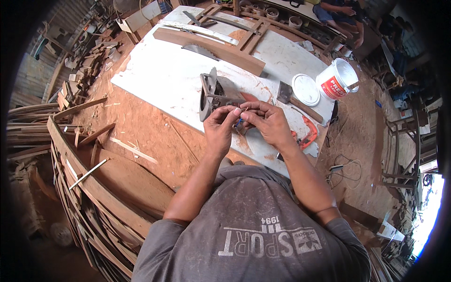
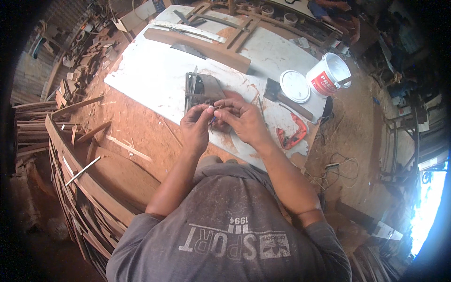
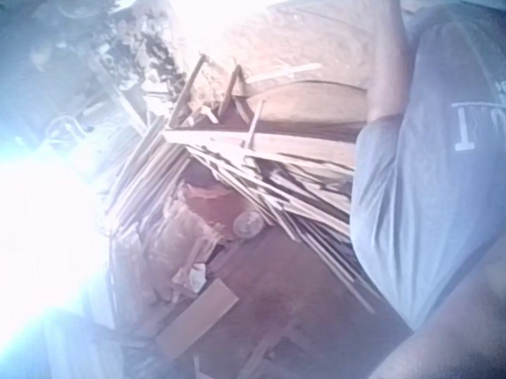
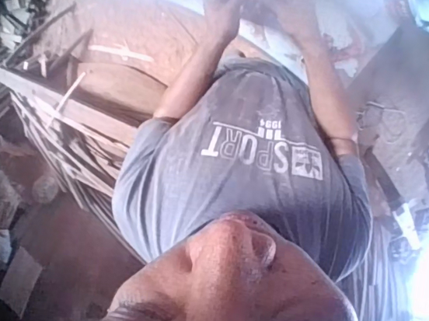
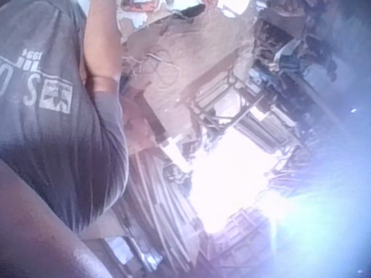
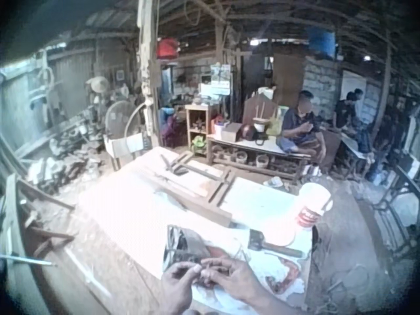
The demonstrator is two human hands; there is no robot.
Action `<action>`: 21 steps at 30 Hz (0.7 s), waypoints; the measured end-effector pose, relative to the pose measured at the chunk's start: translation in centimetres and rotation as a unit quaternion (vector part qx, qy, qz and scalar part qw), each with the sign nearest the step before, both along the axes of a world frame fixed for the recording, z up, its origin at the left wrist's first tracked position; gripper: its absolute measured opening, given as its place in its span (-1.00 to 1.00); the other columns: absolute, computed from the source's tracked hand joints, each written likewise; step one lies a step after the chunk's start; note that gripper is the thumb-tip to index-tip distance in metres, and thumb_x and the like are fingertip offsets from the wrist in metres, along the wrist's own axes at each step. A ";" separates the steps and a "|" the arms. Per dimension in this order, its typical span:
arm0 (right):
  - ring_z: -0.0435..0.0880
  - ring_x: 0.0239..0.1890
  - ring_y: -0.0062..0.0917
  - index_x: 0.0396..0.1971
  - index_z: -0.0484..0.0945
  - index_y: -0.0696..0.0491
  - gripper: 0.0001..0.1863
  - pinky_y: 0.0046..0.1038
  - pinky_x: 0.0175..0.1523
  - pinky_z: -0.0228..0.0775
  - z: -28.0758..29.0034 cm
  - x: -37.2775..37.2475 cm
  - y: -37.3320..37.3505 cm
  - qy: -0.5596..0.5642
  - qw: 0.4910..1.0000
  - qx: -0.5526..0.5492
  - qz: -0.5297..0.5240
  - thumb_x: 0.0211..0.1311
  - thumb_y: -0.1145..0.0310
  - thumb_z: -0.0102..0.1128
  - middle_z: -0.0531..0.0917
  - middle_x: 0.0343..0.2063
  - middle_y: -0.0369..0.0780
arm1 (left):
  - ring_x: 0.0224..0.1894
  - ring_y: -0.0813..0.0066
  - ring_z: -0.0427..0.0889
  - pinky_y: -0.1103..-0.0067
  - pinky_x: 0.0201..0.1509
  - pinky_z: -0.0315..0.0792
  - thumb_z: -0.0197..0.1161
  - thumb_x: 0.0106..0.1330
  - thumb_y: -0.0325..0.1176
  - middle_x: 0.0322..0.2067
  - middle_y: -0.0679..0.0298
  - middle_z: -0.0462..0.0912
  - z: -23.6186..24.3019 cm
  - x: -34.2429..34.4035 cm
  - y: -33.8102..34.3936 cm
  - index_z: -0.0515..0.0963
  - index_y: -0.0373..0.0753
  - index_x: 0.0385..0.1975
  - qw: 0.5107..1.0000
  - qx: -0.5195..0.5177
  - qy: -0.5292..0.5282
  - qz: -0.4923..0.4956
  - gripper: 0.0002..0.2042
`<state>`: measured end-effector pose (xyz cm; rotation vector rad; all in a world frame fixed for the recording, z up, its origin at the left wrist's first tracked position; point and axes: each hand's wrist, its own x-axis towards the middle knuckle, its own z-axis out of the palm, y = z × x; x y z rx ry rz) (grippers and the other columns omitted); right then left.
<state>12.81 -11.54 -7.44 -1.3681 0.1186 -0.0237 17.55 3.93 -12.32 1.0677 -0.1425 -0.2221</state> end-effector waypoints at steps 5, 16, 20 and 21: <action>0.67 -0.34 -0.69 -0.08 0.65 0.19 -0.78 -0.60 -0.19 0.60 0.1 -0.1 -0.6 0.012 0.999 -0.047 -0.009 0.33 0.43 0.35 0.73 -0.31 -0.28 | -0.17 0.58 0.63 0.63 -0.08 0.51 0.33 0.40 -0.45 -0.21 0.26 0.71 1.0 -0.5 0.8 0.66 -0.37 -0.10 0.997 0.054 -0.045 -0.042 -0.83; 0.69 -0.34 -0.68 -0.17 0.69 0.20 -0.79 -0.58 -0.18 0.60 1.0 0.3 -2.7 0.042 0.990 -0.133 0.031 0.29 0.39 0.40 0.74 -0.33 -0.26 | -0.27 0.70 0.55 0.67 -0.19 0.46 0.31 0.43 -0.32 -0.27 0.37 0.65 2.7 0.6 1.4 0.62 -0.33 -0.13 0.974 0.140 -0.048 -0.169 -0.80; 0.68 -0.34 -0.67 -0.12 0.69 0.19 -0.77 -0.58 -0.17 0.60 0.7 0.7 -3.0 0.066 0.995 -0.059 0.039 0.31 0.38 0.38 0.74 -0.33 -0.26 | -0.30 0.72 0.52 0.67 -0.22 0.46 0.30 0.44 -0.32 -0.32 0.41 0.61 2.3 0.8 1.1 0.60 -0.30 -0.18 0.979 0.107 -0.007 -0.174 -0.83; 0.68 -0.34 -0.67 -0.11 0.69 0.19 -0.77 -0.58 -0.16 0.59 0.9 0.6 -3.0 0.068 0.996 -0.030 0.039 0.32 0.39 0.38 0.74 -0.33 -0.26 | -0.30 0.71 0.52 0.67 -0.22 0.47 0.29 0.45 -0.31 -0.32 0.41 0.60 2.1 0.8 1.1 0.59 -0.29 -0.18 0.980 0.102 -0.005 -0.168 -0.84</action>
